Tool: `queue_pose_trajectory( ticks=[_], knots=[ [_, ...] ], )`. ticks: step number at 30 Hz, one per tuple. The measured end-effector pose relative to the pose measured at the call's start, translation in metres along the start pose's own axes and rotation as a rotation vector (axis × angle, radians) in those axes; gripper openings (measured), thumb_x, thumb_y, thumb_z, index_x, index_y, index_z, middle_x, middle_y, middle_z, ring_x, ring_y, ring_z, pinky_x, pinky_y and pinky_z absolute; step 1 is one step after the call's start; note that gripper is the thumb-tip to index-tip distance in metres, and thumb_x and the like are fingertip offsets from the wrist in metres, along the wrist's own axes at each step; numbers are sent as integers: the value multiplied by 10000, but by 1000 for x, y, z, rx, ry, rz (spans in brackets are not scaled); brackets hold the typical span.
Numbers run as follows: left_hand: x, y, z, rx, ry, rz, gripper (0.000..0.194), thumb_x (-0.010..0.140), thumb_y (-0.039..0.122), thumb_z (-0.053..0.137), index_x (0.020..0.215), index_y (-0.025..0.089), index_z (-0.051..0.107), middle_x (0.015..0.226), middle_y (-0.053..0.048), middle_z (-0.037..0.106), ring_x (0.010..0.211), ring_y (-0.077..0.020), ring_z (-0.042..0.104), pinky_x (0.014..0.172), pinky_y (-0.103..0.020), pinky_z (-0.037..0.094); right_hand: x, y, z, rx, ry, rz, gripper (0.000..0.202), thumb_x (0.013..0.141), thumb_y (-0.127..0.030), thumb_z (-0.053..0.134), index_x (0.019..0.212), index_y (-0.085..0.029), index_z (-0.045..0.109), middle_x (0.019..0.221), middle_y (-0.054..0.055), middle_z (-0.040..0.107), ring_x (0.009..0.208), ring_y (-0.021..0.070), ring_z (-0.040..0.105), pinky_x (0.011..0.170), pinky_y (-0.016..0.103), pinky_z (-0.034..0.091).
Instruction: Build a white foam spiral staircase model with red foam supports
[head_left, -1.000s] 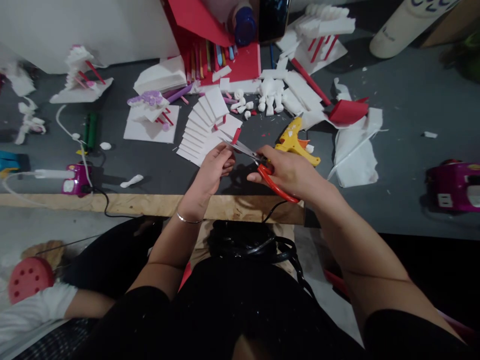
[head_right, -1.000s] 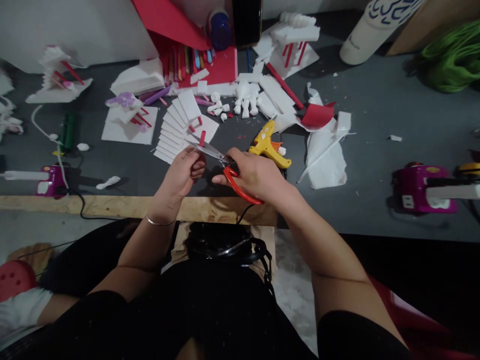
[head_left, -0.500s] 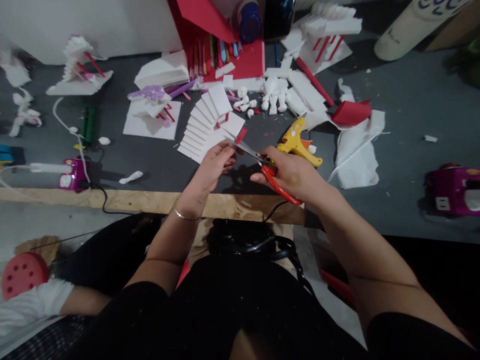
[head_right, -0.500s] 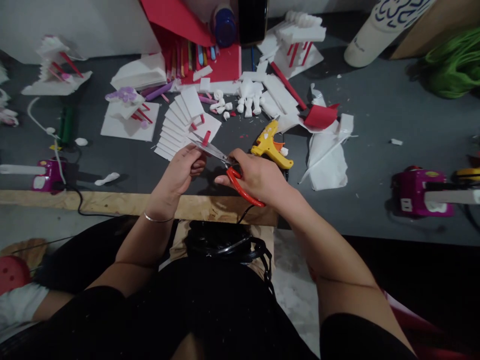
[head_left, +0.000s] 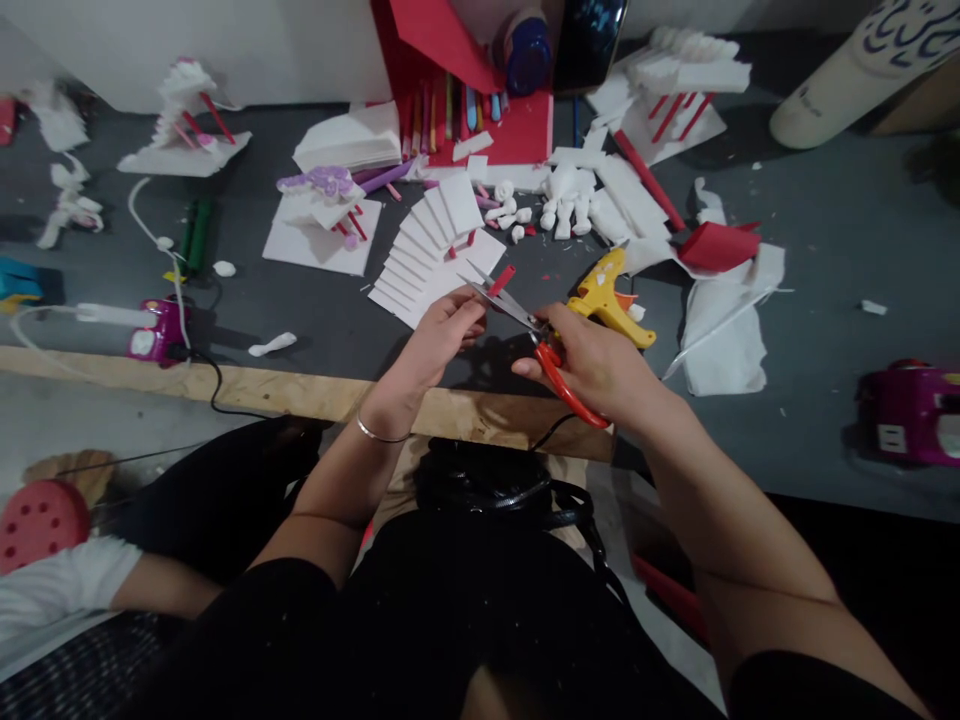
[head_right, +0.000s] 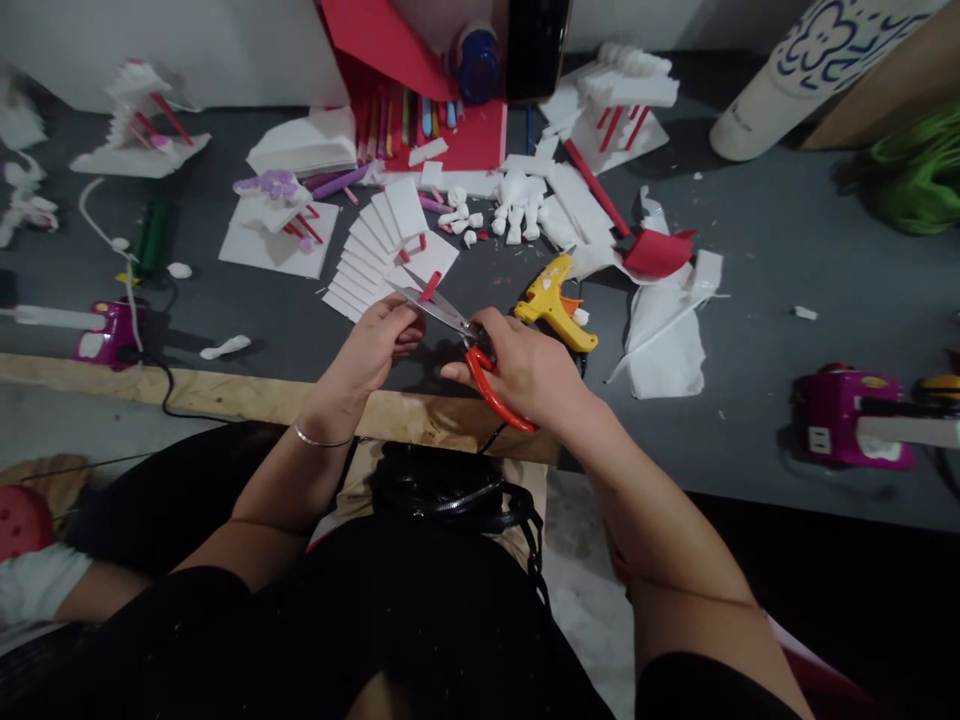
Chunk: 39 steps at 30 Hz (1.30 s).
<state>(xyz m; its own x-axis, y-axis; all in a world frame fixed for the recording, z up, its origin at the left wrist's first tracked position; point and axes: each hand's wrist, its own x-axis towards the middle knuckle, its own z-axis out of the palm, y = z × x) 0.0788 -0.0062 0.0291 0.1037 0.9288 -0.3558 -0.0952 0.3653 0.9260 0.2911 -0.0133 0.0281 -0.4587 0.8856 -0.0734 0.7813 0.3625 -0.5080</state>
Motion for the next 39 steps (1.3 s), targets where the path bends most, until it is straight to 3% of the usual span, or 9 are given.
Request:
queue_pose_trajectory(
  ticks=[5, 17, 19, 22, 26, 29, 32, 36, 39],
  knots=[
    [-1, 0, -1, 2, 34, -15, 194, 970, 217, 577, 780, 183, 562, 655, 57, 430, 527, -47, 373, 512, -169, 255, 0, -3, 1, 17, 30, -20, 772, 935, -869, 340, 1184, -194, 619, 901, 132, 753, 777, 281, 696, 639, 340, 437],
    [-1, -2, 0, -30, -46, -35, 254, 1016, 248, 549, 770, 190, 573, 595, 77, 335, 485, -61, 273, 497, -182, 222, 1, -5, 1, 6, -16, 11, 702, 945, -815, 424, 1161, -186, 651, 735, 98, 705, 698, 283, 681, 609, 330, 424],
    [-1, -3, -1, -10, -57, -49, 260, 1036, 253, 528, 785, 193, 560, 607, 68, 383, 497, -68, 311, 510, -189, 256, -1, -3, 1, -5, -2, 23, 682, 934, -808, 464, 1156, -191, 655, 741, 97, 707, 702, 284, 685, 610, 331, 433],
    [-5, -3, -11, 95, 87, 74, 177, 1041, 249, 526, 881, 200, 584, 757, 9, 556, 621, -98, 475, 608, -207, 393, -3, 1, 1, -36, 37, 34, 651, 923, -803, 496, 1125, -206, 662, 725, 91, 702, 699, 294, 690, 601, 336, 437],
    [-13, 14, -23, 478, 437, 464, 93, 1023, 252, 566, 982, 212, 639, 1048, -77, 652, 969, -180, 584, 905, -280, 461, -3, 4, 1, -72, 23, 17, 633, 942, -787, 466, 1108, -213, 675, 690, 92, 695, 694, 307, 693, 608, 350, 446],
    [-6, 34, -19, 769, 272, 550, 121, 956, 332, 703, 916, 218, 696, 1099, -93, 652, 1190, -281, 550, 1049, -371, 408, -2, 2, 1, -100, -9, 22, 659, 945, -789, 448, 1124, -199, 680, 693, 104, 709, 688, 317, 701, 597, 348, 434],
    [21, 47, -13, 862, 79, 542, 178, 858, 351, 822, 836, 202, 727, 1079, -90, 651, 1251, -336, 527, 1074, -418, 382, 2, -1, 0, -122, -28, 31, 635, 940, -776, 482, 1141, -206, 677, 710, 100, 729, 683, 310, 707, 591, 330, 415],
    [65, 49, -15, 726, -57, 450, 171, 771, 220, 849, 684, 180, 707, 847, -44, 598, 1098, -310, 616, 1014, -404, 414, 10, -2, -6, -134, -84, 52, 583, 969, -730, 474, 1136, -208, 673, 734, 107, 748, 717, 308, 727, 605, 314, 406],
    [82, 54, -18, 660, -112, 360, 161, 718, 102, 814, 629, 179, 704, 702, -13, 536, 940, -259, 646, 942, -354, 431, 15, 0, -11, -141, -113, 81, 590, 969, -727, 477, 1138, -196, 672, 788, 127, 767, 780, 316, 747, 627, 308, 411]
  ],
)
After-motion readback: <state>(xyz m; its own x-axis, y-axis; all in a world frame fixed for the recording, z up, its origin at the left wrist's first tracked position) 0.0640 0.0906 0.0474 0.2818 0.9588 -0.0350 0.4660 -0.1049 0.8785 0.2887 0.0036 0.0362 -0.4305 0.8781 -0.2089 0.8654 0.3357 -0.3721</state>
